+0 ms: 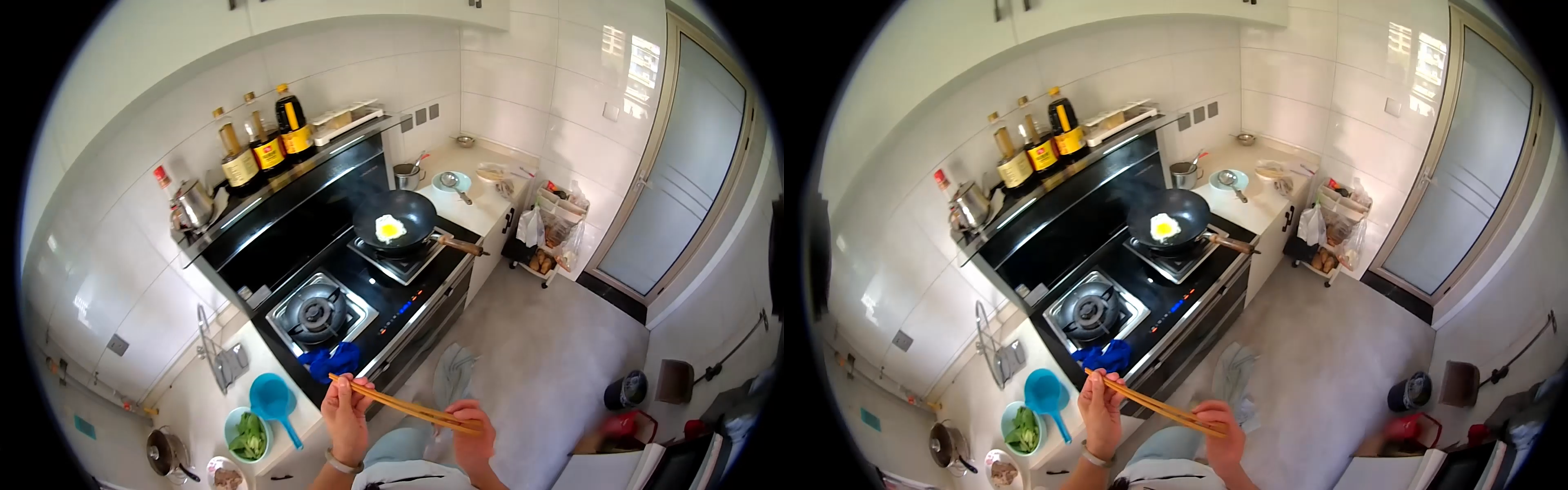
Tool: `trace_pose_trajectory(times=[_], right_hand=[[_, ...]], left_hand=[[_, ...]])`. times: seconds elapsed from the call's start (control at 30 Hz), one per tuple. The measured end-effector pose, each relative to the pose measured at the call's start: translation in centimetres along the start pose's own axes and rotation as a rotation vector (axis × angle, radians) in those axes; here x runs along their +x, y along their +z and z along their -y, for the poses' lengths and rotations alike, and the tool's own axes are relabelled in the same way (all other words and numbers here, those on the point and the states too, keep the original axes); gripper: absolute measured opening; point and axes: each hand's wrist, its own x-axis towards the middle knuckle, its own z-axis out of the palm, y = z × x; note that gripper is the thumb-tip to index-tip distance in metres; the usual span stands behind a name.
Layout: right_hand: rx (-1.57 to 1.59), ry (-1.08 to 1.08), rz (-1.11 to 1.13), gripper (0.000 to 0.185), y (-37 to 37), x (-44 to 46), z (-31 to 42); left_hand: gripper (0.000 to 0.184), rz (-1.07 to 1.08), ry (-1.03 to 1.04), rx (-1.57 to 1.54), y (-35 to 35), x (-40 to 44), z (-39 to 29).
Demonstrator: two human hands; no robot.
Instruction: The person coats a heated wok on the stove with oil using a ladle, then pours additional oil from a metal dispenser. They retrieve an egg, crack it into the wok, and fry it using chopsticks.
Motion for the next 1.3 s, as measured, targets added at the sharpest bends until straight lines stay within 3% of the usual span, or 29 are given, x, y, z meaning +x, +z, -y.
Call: trace_pose_trajectory(times=[0.03,0.1,0.13,0.17,0.23,0.33,0.4,0.6,0.67,0.73,0.77,0.8,0.87,0.9,1.0,1.13,1.2,1.3], right_hand=[[-0.009,0.0,-0.002,0.045,-1.1,1.5,-0.1],[-0.5,-0.075,0.203,0.051,-3.3,5.3,-0.5],[-0.509,-0.087,0.208,0.051,-4.1,7.2,-0.7],[-0.497,-0.016,0.179,0.053,-4.7,8.8,-0.8],[-0.501,0.045,0.163,0.056,-5.9,13.6,-1.0],[-0.666,0.101,0.156,0.057,-7.9,20.4,-0.7],[-0.778,-0.029,0.198,0.06,-9.5,24.3,-0.3],[-0.524,-0.066,-0.144,0.059,-14.8,33.1,-0.9],[-0.518,-0.014,-0.122,0.056,-16.7,36.2,-2.0],[-0.512,0.044,-0.088,0.054,-18.5,39.0,-3.4],[-0.477,0.108,-0.074,0.052,-19.4,40.5,-4.2],[-0.443,0.17,-0.056,0.051,-20.2,42.0,-5.0],[-0.422,0.197,0.045,0.049,-21.5,45.3,-6.6],[-0.412,0.211,0.115,0.046,-22.1,47.3,-7.2],[-0.605,0.094,0.327,0.041,-23.5,52.8,-9.5],[-0.695,0.083,0.439,0.035,-22.9,56.9,-13.1],[-0.638,0.488,0.594,0.034,-22.9,57.3,-15.4],[-0.769,0.647,0.823,0.039,-23.3,55.7,-20.9]], left_hand=[[0.023,0.018,-0.04,0.014,1.5,1.0,1.0],[0.023,0.129,-0.164,0.054,4.0,3.3,3.8],[0.023,0.238,-0.282,0.105,5.4,4.8,5.3],[0.023,0.249,-0.278,0.092,6.7,6.4,6.8],[0.022,0.242,-0.464,0.062,9.9,10.6,9.9],[0.025,0.273,-0.438,0.004,15.1,16.5,13.0],[0.025,0.239,-0.413,-0.064,18.3,19.3,14.8],[0.038,0.174,-0.369,-0.109,19.6,27.8,23.1],[0.045,0.192,-0.383,-0.095,18.1,29.7,28.6],[0.065,0.057,-0.478,0.276,17.1,31.3,34.1],[0.071,-0.109,-0.626,0.219,19.5,31.4,32.6],[0.071,-0.137,-0.61,0.203,20.0,32.3,33.0],[0.04,0.003,-0.873,-0.162,20.9,34.8,34.2],[0.032,0.004,-0.822,-0.304,21.8,35.6,34.9],[0.026,-0.189,-0.67,-0.423,26.1,36.5,33.4],[0.028,-0.217,-0.558,-0.4,24.8,36.9,36.2],[0.029,-0.308,-0.504,-0.339,25.7,36.4,35.6],[0.02,-0.349,-0.461,-0.281,25.8,35.4,35.5]])
